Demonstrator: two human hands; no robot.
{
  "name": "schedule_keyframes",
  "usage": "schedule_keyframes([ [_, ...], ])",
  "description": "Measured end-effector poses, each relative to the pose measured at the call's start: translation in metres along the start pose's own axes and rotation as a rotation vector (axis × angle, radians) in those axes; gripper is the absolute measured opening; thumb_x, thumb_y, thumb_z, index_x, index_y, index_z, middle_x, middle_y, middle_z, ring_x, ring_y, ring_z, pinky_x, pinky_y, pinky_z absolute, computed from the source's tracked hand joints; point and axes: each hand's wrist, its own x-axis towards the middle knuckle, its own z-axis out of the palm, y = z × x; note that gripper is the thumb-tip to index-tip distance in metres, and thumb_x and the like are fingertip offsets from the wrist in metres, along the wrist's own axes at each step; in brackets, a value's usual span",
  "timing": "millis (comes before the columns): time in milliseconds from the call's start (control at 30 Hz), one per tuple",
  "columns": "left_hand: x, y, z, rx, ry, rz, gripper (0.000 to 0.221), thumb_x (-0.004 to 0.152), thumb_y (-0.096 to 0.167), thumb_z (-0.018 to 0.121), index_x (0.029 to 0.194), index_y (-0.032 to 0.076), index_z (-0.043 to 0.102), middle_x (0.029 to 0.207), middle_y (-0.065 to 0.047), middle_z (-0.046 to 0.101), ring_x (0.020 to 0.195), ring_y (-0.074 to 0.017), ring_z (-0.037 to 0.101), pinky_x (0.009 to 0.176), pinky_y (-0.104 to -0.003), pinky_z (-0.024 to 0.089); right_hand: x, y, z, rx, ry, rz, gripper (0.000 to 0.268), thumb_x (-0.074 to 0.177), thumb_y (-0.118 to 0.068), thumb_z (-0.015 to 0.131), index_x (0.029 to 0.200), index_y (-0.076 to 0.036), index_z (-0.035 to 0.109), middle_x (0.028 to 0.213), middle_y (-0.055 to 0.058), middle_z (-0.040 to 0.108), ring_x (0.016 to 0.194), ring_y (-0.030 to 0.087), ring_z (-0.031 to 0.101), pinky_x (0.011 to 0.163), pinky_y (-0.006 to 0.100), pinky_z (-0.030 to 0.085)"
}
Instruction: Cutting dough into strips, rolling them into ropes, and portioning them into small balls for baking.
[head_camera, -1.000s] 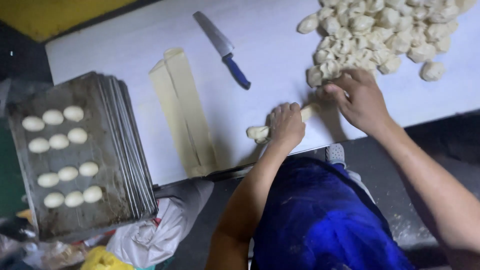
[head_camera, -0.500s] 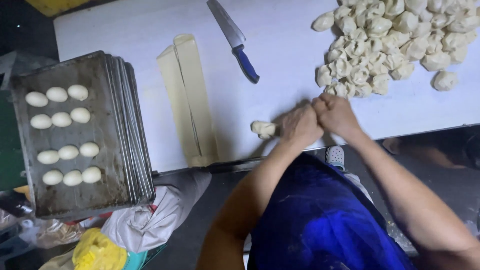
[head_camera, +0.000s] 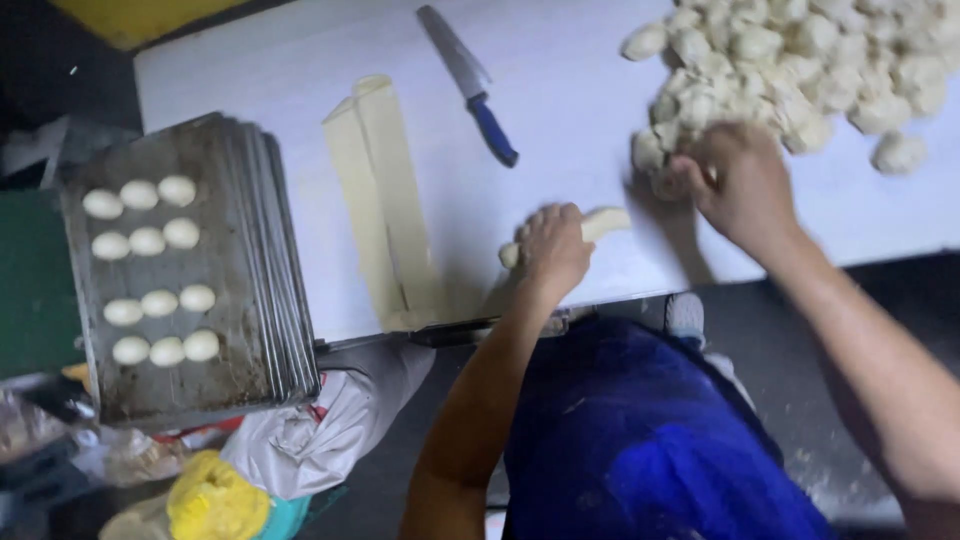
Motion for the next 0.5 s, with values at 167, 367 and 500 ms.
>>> schedule_keyframes([
  [167,-0.011,-0.032,0.016,-0.359,0.147,0.218,0.024,0.091,0.016,0.064,0.109,0.001,0.057,0.103,-0.019,0.058,0.106,-0.0441,0.059,0.094,-0.056,0.048,-0.037,-0.073,0.122,0.549,-0.176,0.655,0.028,0.109,-0.034,0.055,0.117,-0.009,0.064,0.095,0.029,0.064,0.099,0.050,0.064,0.085,0.059,0.047],
  [367,-0.015,-0.022,0.063,-0.327,0.344,0.167,0.048,0.075,0.008,0.072,0.119,0.000,0.055,0.100,-0.022,0.067,0.108,-0.0428,0.064,0.114,-0.055,0.032,-0.047,-0.039,0.158,0.464,-0.260,0.780,0.029,0.105,-0.033,0.055,0.103,-0.008,0.071,0.083,0.026,0.069,0.093,0.045,0.070,0.079,0.053,0.053],
  [500,0.018,-0.007,0.055,-0.353,0.083,0.127,0.048,0.077,0.024,0.069,0.120,0.007,0.059,0.107,-0.014,0.074,0.107,-0.0368,0.072,0.096,-0.056,0.049,-0.041,0.006,0.136,0.395,-0.389,0.711,0.027,0.102,-0.038,0.063,0.101,-0.013,0.075,0.079,0.021,0.070,0.088,0.039,0.071,0.077,0.052,0.054],
])
